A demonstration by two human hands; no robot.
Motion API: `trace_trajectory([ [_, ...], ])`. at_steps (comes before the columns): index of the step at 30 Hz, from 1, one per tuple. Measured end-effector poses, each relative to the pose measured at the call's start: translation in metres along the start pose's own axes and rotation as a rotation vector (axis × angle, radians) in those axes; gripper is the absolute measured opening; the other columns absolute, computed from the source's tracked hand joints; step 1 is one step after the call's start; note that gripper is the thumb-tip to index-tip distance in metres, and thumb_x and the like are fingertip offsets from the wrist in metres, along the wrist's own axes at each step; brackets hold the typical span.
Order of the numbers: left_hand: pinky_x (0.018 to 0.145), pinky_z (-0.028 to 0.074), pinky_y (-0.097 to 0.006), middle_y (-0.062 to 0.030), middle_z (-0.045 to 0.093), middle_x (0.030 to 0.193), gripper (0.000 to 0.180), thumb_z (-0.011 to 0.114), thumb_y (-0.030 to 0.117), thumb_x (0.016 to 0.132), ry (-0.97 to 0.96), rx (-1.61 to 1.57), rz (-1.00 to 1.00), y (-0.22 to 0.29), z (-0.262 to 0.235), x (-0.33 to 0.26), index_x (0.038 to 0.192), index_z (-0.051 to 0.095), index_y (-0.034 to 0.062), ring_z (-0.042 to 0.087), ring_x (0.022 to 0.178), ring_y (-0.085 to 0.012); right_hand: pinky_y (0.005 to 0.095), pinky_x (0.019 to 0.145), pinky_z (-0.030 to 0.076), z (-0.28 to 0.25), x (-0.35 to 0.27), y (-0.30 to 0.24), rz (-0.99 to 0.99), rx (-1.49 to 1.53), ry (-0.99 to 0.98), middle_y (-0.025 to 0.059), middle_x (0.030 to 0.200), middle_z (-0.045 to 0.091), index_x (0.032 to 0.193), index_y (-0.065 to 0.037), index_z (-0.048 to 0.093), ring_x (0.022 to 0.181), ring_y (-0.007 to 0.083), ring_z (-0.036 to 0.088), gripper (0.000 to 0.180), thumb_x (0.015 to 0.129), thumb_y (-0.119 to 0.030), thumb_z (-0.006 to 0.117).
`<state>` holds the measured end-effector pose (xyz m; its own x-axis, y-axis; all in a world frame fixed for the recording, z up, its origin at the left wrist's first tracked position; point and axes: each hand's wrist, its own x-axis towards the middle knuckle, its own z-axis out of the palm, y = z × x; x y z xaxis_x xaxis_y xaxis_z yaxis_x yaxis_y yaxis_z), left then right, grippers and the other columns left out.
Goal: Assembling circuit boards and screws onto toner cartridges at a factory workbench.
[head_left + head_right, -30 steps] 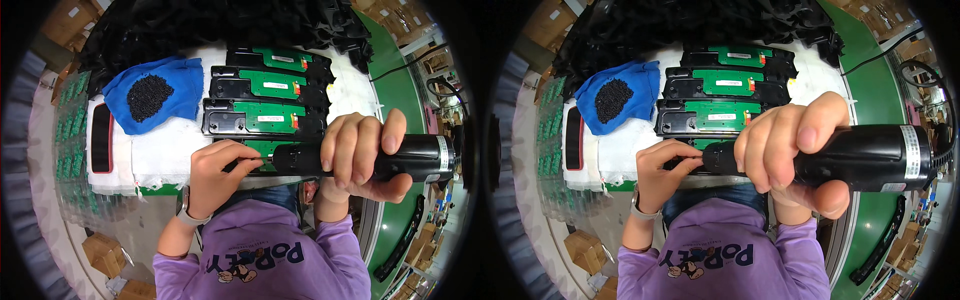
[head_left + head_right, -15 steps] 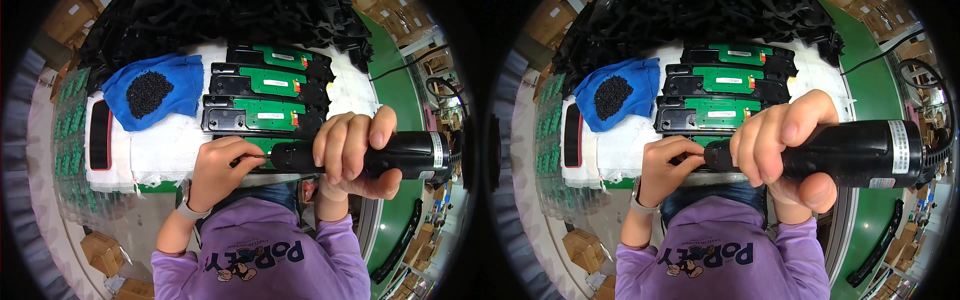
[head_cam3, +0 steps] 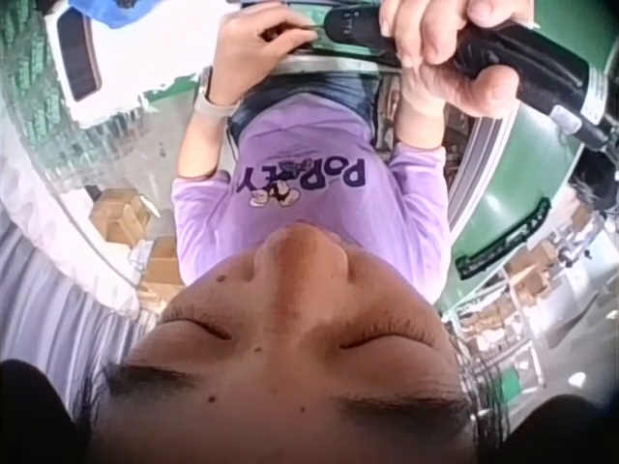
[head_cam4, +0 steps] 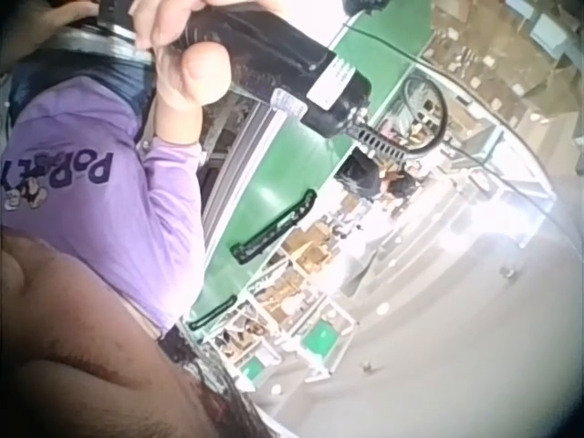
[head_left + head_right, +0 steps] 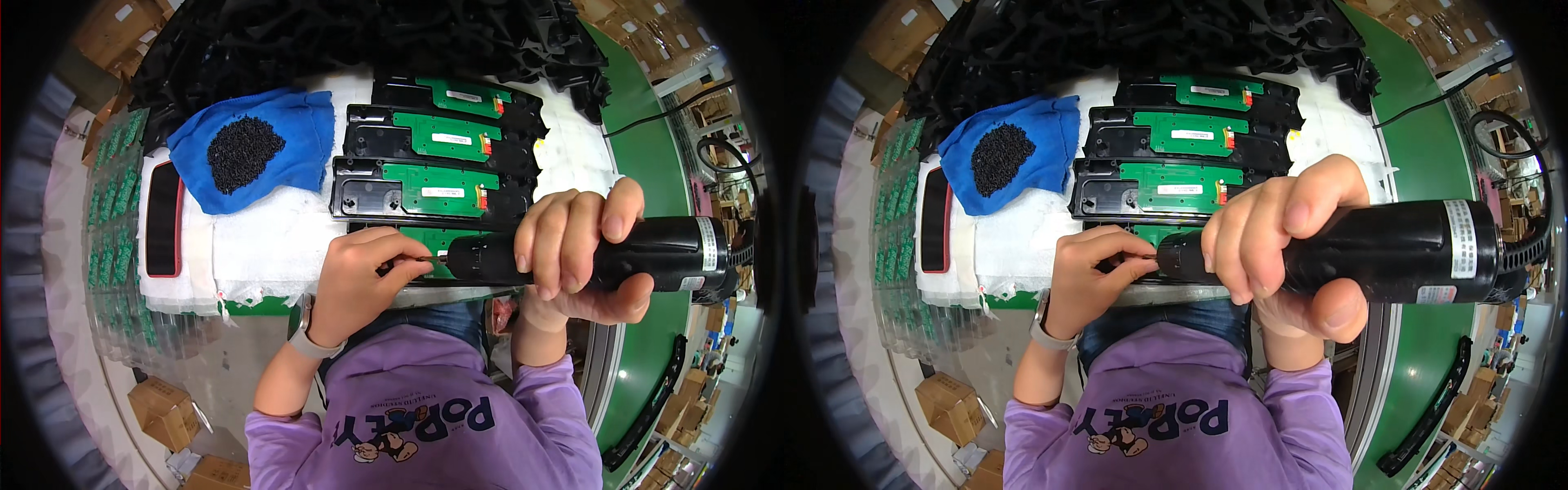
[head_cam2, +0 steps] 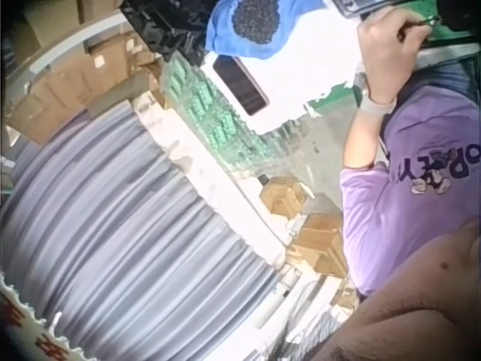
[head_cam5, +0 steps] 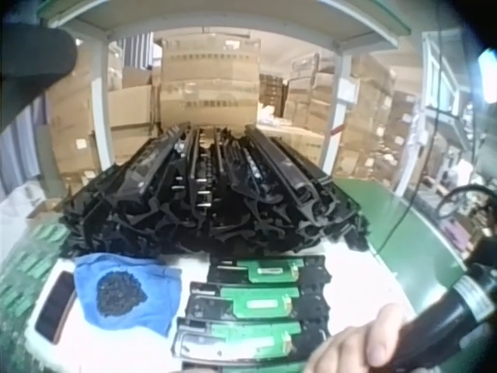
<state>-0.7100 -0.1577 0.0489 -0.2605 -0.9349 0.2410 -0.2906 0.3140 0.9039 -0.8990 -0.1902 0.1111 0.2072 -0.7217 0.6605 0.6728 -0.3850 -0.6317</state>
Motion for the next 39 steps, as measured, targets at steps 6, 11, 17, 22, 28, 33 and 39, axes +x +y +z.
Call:
trace_trajectory([
  [6, 0.052, 0.043, -0.028, -0.0083, 0.059, 0.064, 0.007, 0.068, 0.004, 0.068, -0.025, -0.007, 0.035, 0.002, 0.000, 0.002, 0.072, 0.063, 0.0007, 0.056, 0.055, -0.0197, 0.0248, 0.041, 0.044, 0.001, -0.001, -0.001, 0.053, 0.022, 0.005, -0.0027, 0.056, 0.051, 0.092, -0.010, 0.041, 0.038, 0.0099, 0.050, 0.040, 0.079, -0.039, 0.066],
  [11, 0.055, 0.045, -0.031, -0.0093, 0.059, 0.066, 0.008, 0.068, 0.006, 0.069, -0.066, 0.049, 0.135, -0.002, -0.002, 0.003, 0.073, 0.063, 0.0012, 0.057, 0.059, -0.0246, 0.0248, 0.041, 0.045, 0.002, 0.001, 0.001, 0.056, 0.034, -0.120, -0.0025, 0.058, 0.052, 0.092, -0.009, 0.041, 0.038, 0.0094, 0.050, 0.041, 0.078, -0.037, 0.068],
  [17, 0.056, 0.046, -0.033, -0.0094, 0.059, 0.070, 0.008, 0.066, 0.006, 0.071, -0.131, 0.090, 0.207, -0.005, -0.006, 0.004, 0.077, 0.063, 0.0021, 0.058, 0.062, -0.0250, 0.0243, 0.041, 0.045, 0.001, 0.002, 0.001, 0.058, 0.039, -0.165, -0.0023, 0.059, 0.053, 0.092, -0.009, 0.041, 0.038, 0.0092, 0.050, 0.041, 0.079, -0.037, 0.068],
  [22, 0.055, 0.046, -0.033, -0.0092, 0.059, 0.069, 0.009, 0.066, 0.007, 0.071, -0.125, 0.136, 0.210, -0.002, -0.006, 0.002, 0.077, 0.062, 0.0023, 0.058, 0.063, -0.0251, 0.0249, 0.041, 0.043, 0.010, -0.005, -0.002, 0.059, -0.021, -0.034, -0.0025, 0.058, 0.051, 0.093, -0.009, 0.040, 0.038, 0.0094, 0.049, 0.040, 0.079, -0.037, 0.066],
  [28, 0.054, 0.046, -0.032, -0.0083, 0.059, 0.069, 0.009, 0.067, 0.006, 0.070, -0.080, 0.207, 0.269, 0.001, -0.003, 0.000, 0.075, 0.062, 0.0014, 0.058, 0.062, -0.0238, 0.0295, 0.051, 0.040, 0.012, -0.011, -0.004, 0.079, -0.041, 0.099, -0.0003, 0.059, 0.044, 0.098, -0.008, 0.038, 0.042, 0.0113, 0.044, 0.037, 0.085, -0.038, 0.054],
  [33, 0.055, 0.046, -0.030, -0.0085, 0.062, 0.072, 0.009, 0.068, 0.005, 0.069, -0.094, 0.035, 0.244, 0.004, -0.006, 0.001, 0.075, 0.063, 0.0003, 0.058, 0.061, -0.0233, 0.0293, 0.050, 0.041, 0.004, -0.012, -0.007, 0.097, 0.109, 0.220, 0.0029, 0.062, 0.046, 0.103, -0.003, 0.040, 0.043, 0.0130, 0.044, 0.041, 0.085, -0.036, 0.054],
  [39, 0.060, 0.047, -0.026, -0.0101, 0.062, 0.075, 0.005, 0.065, -0.001, 0.074, 0.138, 0.038, 0.100, 0.012, -0.002, -0.002, 0.079, 0.064, -0.0019, 0.060, 0.067, -0.0192, 0.0277, 0.045, 0.039, -0.014, -0.026, -0.029, 0.108, -0.076, 0.160, 0.0015, 0.056, 0.045, 0.099, -0.003, 0.041, 0.041, 0.0125, 0.044, 0.043, 0.080, -0.035, 0.062],
])
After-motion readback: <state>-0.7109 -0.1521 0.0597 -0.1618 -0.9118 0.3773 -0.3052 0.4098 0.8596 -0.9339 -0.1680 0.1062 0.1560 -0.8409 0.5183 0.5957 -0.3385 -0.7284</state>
